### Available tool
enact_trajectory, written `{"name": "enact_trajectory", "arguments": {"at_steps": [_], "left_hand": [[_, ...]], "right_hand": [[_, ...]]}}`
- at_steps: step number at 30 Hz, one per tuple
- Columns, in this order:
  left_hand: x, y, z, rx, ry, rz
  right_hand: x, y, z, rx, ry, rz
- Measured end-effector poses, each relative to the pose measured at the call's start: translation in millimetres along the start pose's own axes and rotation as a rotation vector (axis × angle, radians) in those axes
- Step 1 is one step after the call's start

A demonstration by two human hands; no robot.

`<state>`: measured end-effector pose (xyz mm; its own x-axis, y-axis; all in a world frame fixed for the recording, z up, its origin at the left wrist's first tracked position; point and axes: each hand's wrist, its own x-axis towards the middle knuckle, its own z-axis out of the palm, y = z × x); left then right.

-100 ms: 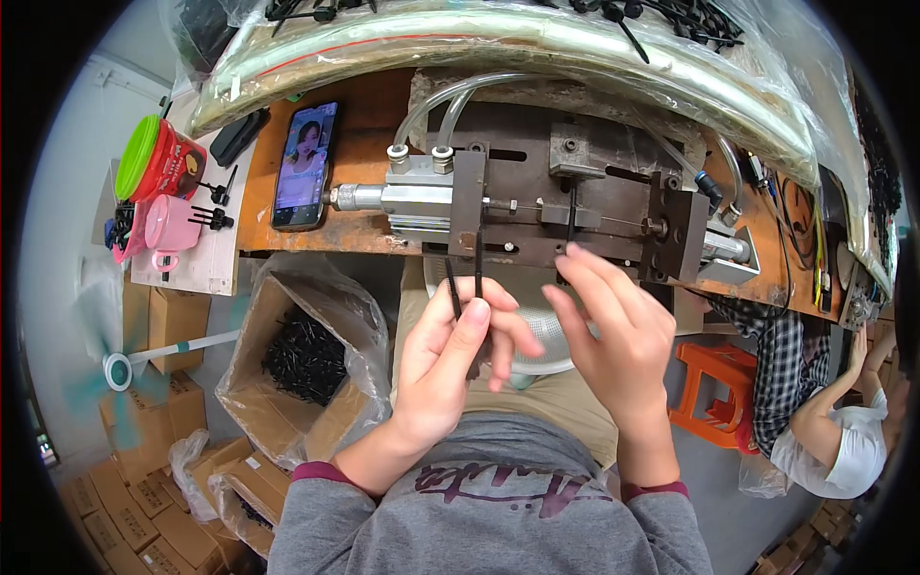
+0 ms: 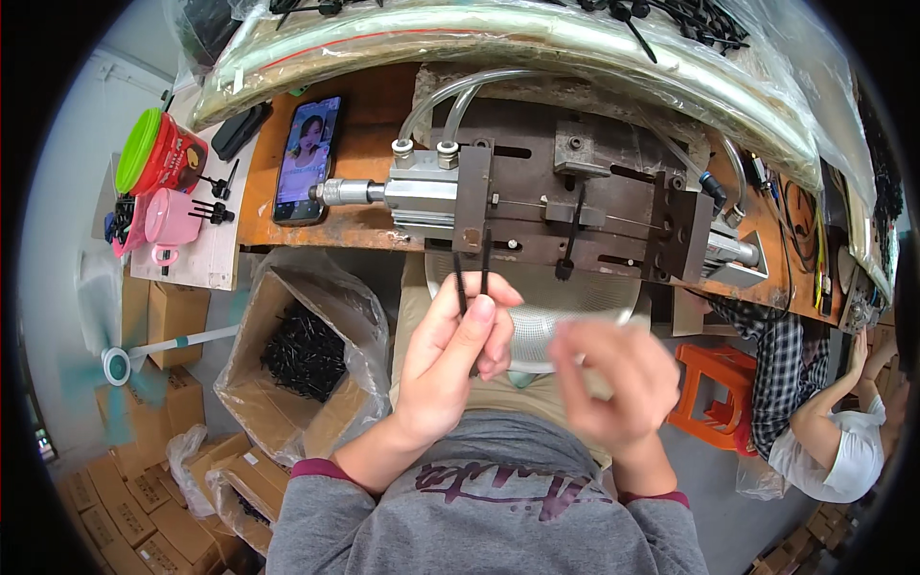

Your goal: Assembling small black plastic cable or wire components using a workbench fixture.

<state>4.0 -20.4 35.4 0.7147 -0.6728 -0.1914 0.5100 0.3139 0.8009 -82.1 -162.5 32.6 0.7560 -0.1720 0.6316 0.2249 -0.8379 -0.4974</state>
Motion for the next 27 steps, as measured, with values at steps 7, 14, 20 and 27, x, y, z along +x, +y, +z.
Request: {"name": "enact_trajectory", "arguments": {"at_steps": [7,14,20,27], "left_hand": [[2,-4,3,0.052,-0.108,-0.065],[4,-3,11,0.11,-0.097,-0.107],[7,-10,2,-0.099,0.011,-0.177],[8,3,-3,0.095,0.014,-0.14]], "right_hand": [[-4,-16,3,-0.013,-0.108,-0.058],[-2,-13,5,-0.023,-0.138,-0.169],[-5,-16,-3,0.298,-0.139,-0.063],[-12,-13,-14,0.42,-0.175,0.03]]}}
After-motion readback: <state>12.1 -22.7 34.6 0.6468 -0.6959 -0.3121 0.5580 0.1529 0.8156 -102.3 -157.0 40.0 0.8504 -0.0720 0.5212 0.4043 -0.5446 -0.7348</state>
